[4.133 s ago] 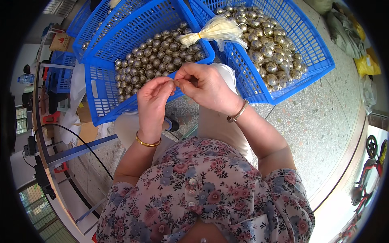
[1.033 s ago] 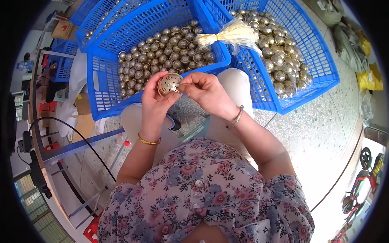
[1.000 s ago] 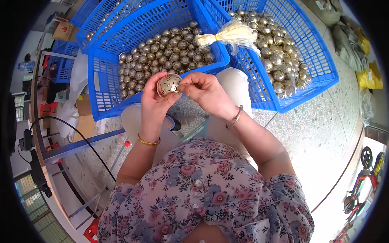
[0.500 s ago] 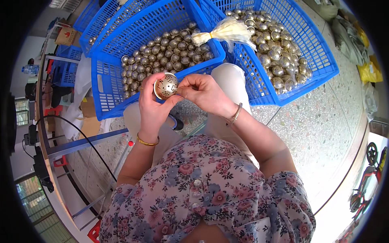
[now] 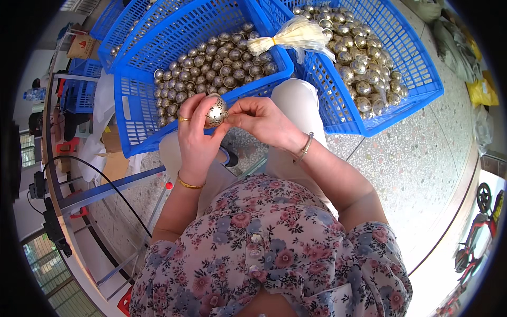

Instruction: Attaching decorative strings and tassels to gold ball ornaments.

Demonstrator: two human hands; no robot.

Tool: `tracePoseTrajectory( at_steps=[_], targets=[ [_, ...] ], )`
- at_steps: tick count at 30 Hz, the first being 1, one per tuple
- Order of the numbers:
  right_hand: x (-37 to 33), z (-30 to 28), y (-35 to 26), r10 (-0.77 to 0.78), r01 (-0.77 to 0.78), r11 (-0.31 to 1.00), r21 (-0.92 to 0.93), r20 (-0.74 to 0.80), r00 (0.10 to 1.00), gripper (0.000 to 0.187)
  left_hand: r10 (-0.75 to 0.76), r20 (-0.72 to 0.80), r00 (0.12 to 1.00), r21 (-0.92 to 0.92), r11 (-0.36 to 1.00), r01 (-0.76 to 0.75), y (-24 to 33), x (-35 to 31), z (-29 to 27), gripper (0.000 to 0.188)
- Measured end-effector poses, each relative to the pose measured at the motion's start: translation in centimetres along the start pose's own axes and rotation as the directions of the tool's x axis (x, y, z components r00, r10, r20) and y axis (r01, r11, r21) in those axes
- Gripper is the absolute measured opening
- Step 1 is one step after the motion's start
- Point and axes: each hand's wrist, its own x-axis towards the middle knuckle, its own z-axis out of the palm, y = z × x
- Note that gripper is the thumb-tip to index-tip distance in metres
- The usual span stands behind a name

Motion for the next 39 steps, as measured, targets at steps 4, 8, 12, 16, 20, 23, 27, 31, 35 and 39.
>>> tracePoseTrajectory(
  at_steps=[4, 8, 12, 16, 20, 23, 27, 31, 35, 39],
  targets=[
    [0.2, -0.2, 0.4, 0.099, -0.099, 0.995, 0.007, -0.01, 0.995, 0.008, 0.059, 0.044, 0.997, 0.074, 0.995, -0.063, 0.0, -0.4, 0.1, 0.047],
    [0.2, -0.3, 1.1, 0.049, -0.054, 0.996, -0.074, -0.064, 0.997, 0.008, 0.043, 0.093, 0.995, -0.136, 0.99, -0.03, 0.5, -0.4, -0.2, 0.034],
    [0.3, -0.6, 2.1, -0.044, 0.04, 0.985, -0.171, -0.018, 0.999, 0.01, 0.011, 0.069, 0.998, -0.241, 0.97, 0.006, 0.5, -0.3, 0.0, 0.022],
    [0.1, -0.5, 1.8, -0.042, 0.037, 0.983, -0.181, -0.028, 0.999, 0.011, 0.0, 0.066, 0.998, -0.239, 0.971, 0.016, 0.7, 0.0, 0.0, 0.014],
    [0.2, -0.7, 2.1, -0.073, 0.072, 0.978, -0.194, 0.002, 0.997, 0.012, 0.021, 0.079, 0.997, -0.201, 0.98, -0.005, 0.4, -0.3, 0.1, 0.012],
    [0.1, -0.8, 2.2, -0.101, 0.101, 0.976, -0.194, 0.011, 0.995, 0.012, 0.03, 0.08, 0.996, -0.16, 0.987, -0.016, 0.6, -0.3, 0.3, 0.006],
    [-0.2, -0.3, 1.3, -0.075, 0.077, 0.963, -0.258, 0.016, 0.997, 0.014, 0.091, 0.07, 0.993, -0.033, 0.995, -0.089, 0.6, -0.4, 0.5, 0.005],
    [-0.5, -0.1, 1.4, -0.107, 0.108, 0.953, -0.282, 0.021, 0.994, 0.014, -0.05, 0.09, 0.995, -0.234, 0.97, 0.069, -0.1, -0.7, 1.2, 0.005],
    [-0.7, 0.2, 1.4, -0.067, 0.049, 0.951, -0.305, -0.048, 0.997, 0.012, -0.29, 0.159, 0.944, -0.562, 0.759, 0.329, -1.4, -1.1, 2.0, 0.003],
    [-0.9, 0.6, 0.6, -0.185, 0.088, 0.867, -0.491, -0.154, 0.971, 0.011, -0.42, 0.276, 0.865, -0.655, 0.576, 0.489, -0.9, -1.0, 2.0, 0.003]
  ],
)
